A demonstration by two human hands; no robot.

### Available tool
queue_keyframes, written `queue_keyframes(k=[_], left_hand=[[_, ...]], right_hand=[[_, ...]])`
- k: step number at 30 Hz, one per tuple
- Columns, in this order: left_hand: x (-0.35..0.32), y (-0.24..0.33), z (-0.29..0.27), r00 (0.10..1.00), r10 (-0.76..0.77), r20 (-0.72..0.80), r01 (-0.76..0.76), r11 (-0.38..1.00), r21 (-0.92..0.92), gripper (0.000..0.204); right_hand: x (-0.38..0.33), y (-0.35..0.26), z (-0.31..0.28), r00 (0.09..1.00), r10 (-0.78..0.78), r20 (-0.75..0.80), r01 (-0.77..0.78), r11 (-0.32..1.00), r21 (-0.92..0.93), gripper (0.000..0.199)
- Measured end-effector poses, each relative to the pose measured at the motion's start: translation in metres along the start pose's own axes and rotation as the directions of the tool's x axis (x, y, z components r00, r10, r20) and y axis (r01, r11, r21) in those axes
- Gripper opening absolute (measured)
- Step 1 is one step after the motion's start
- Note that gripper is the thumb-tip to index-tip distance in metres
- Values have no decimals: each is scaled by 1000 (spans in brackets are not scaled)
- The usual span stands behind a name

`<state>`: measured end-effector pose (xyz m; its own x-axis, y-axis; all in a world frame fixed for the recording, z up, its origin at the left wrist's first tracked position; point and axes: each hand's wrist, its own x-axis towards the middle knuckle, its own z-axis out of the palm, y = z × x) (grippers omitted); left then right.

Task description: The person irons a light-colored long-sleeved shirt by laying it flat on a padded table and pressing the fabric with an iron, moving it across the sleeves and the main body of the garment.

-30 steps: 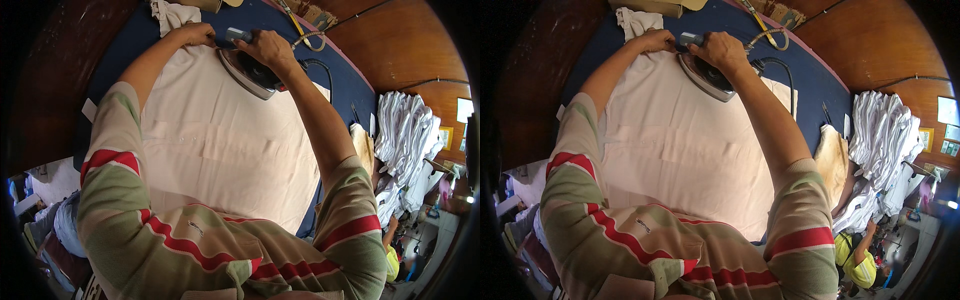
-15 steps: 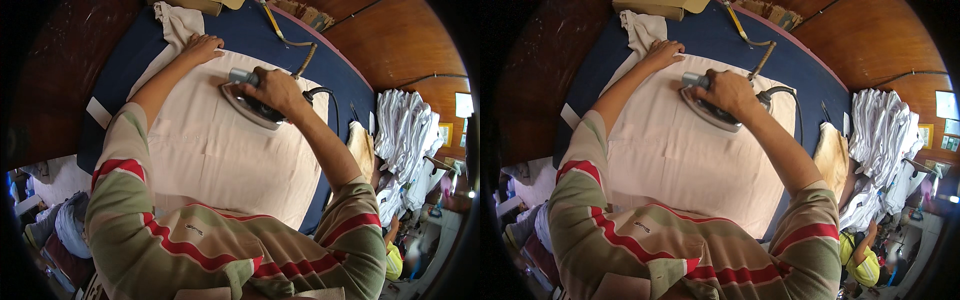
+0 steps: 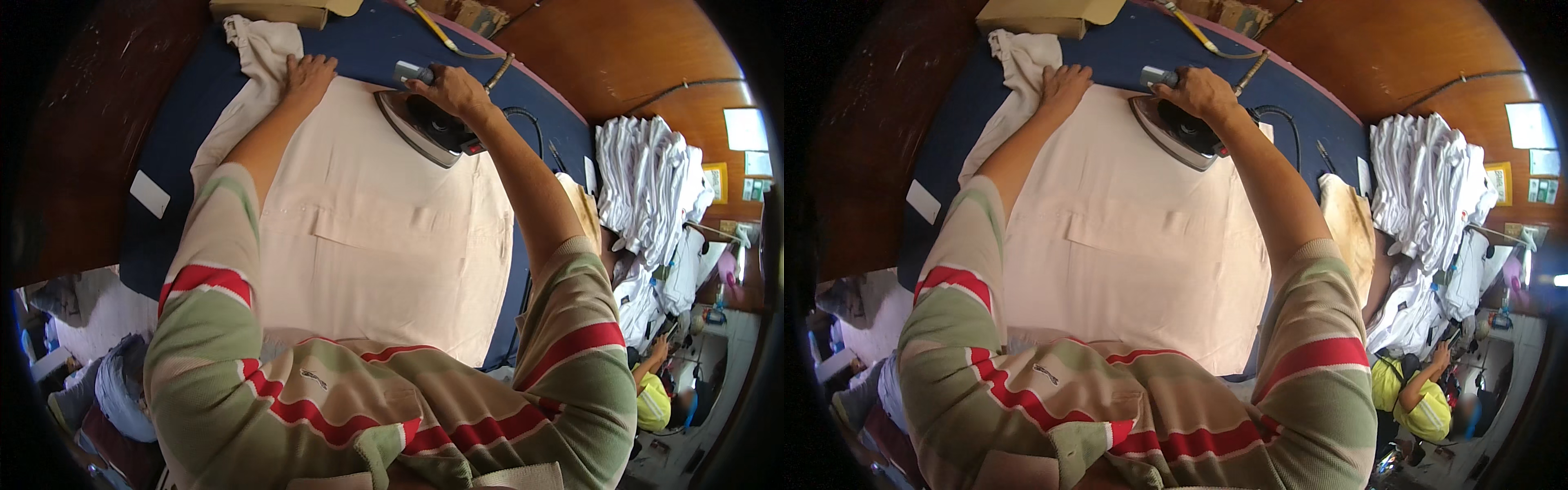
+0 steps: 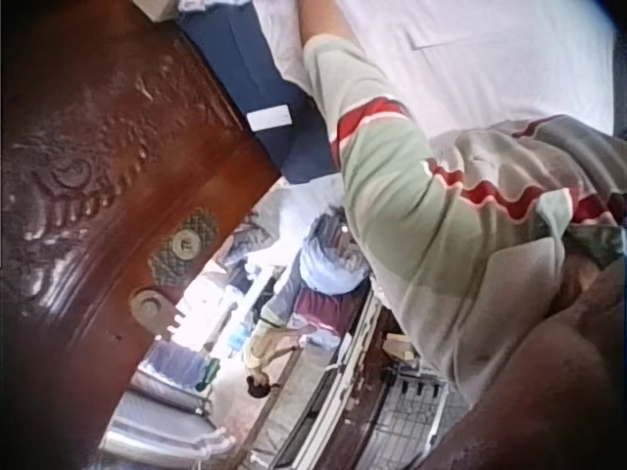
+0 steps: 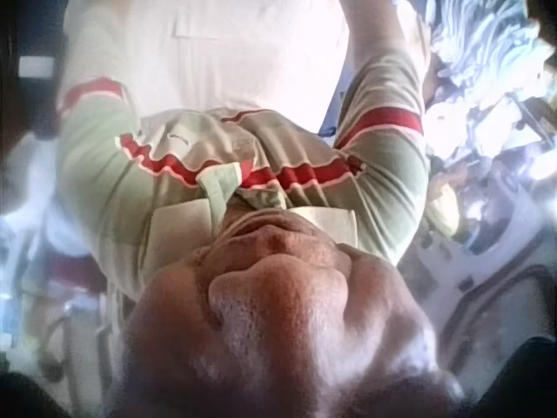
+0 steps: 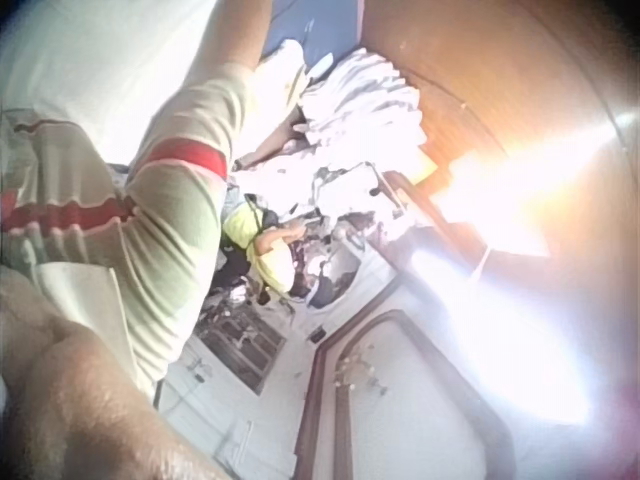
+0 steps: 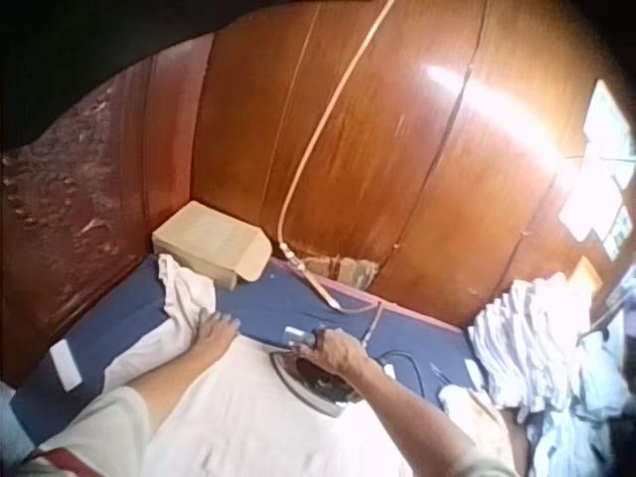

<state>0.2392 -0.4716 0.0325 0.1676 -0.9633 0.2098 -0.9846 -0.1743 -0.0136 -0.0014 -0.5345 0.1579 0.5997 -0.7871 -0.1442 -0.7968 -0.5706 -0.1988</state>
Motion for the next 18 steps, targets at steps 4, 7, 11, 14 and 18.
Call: queue_keyframes(k=[4,7,11,14,18], left_hand=[[-40,13,10,988,12,-153,-44,977,-208,29],[-64,13,4,996,29,82,-15,987,-162,48],[-59,11,-6,975,28,219,-5,995,-104,57],[-55,8,-1,976,59,209,-38,994,-105,59],[-59,0,-2,973,39,227,-20,996,-85,59]], right_hand=[[-49,19,-1,975,-193,111,196,981,-15,61],[-90,33,1,975,-128,180,140,988,-60,60],[-79,73,-8,991,137,7,-137,991,7,59],[-48,124,-11,973,207,-106,-209,978,-15,60],[-49,147,-18,978,192,-83,-194,981,-12,63]])
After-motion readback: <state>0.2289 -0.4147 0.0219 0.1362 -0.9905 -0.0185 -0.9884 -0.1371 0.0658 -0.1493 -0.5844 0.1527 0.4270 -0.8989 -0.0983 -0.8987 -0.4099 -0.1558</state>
